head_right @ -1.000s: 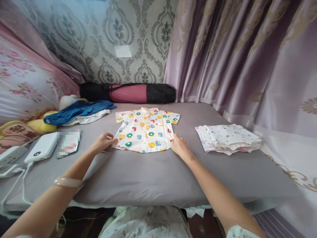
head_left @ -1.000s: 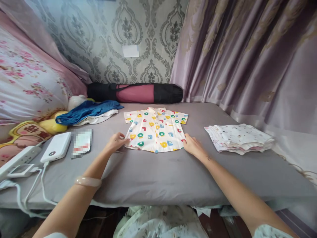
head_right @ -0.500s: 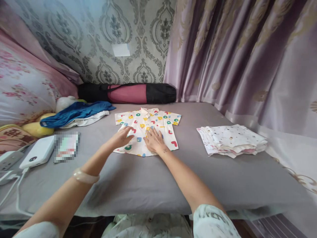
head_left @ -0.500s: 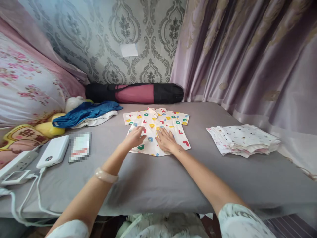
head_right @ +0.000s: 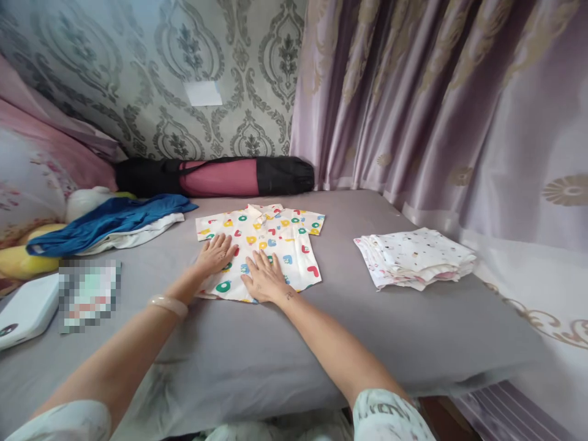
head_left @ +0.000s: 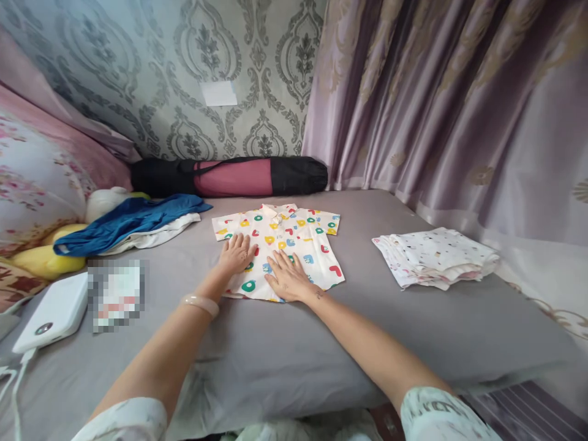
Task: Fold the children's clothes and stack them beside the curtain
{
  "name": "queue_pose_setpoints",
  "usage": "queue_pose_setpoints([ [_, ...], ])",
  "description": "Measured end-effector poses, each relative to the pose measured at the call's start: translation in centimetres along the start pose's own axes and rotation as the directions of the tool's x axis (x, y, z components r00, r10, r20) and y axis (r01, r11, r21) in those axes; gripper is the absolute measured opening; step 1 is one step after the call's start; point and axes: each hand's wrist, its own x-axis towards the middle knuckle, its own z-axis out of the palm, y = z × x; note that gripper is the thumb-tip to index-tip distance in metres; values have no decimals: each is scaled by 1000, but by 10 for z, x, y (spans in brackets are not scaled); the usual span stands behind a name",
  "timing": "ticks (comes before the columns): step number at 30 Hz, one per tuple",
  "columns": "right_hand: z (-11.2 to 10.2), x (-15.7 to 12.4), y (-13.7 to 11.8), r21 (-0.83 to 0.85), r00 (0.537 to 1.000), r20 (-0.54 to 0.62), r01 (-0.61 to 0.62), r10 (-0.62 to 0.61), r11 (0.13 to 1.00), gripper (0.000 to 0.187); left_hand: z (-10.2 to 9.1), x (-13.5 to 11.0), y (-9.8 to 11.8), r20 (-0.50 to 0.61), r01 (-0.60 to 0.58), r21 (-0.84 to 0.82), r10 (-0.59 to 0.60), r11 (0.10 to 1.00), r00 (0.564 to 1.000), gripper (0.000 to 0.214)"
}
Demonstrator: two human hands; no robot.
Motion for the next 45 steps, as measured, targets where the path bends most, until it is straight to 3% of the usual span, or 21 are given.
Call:
queue_pose_setpoints([
  [4,-22,7,19,172,999,52,-25,17,985,64,-13,-3,22,25,42,52,-43,998,999,59],
  [6,-36,12,39,142,991,-45,-115,122,983,62,-17,-11,42,45,-44,0,44,999,998,60],
  [9,-47,20,72,-11,931,-199,-315,307,949,64,-16,-30,72,105,-238,-133,252,962,962,64],
  [12,-42,26,95,-119,912,-217,-379,348,918,67,-8,-45,88,100,-325,-165,343,931,934,74],
  [18,-26,29,106,-149,911,-187,-395,366,906,68,0,-49,87,143,-357,-139,375,924,916,83],
  [23,-35,19,97,-135,925,-167,-364,341,922,63,-8,-51,86,220,-317,-159,347,935,912,93],
  [27,-31,-4,70,-122,956,-150,-271,253,955,65,-12,-68,76,173,-271,-137,293,953,940,103],
  [31,-19,-23,45,-119,968,-106,-241,230,963,67,-11,-80,66,227,-217,-158,249,963,941,100],
  [36,-20,-30,29,-106,965,-63,-261,256,960,68,-19,-76,57,273,-217,-196,266,956,925,97],
  [38,-22,-34,21,-74,972,-45,-232,229,970,69,-21,-71,49,251,-168,-160,204,973,946,85],
  [41,-18,-39,6,-35,988,-6,-152,152,988,70,-14,-66,35,104,-18,-18,20,1000,994,72],
  [45,-9,-40,-3,-10,991,62,-119,119,993,71,0,-63,21,70,79,72,-84,994,994,74],
])
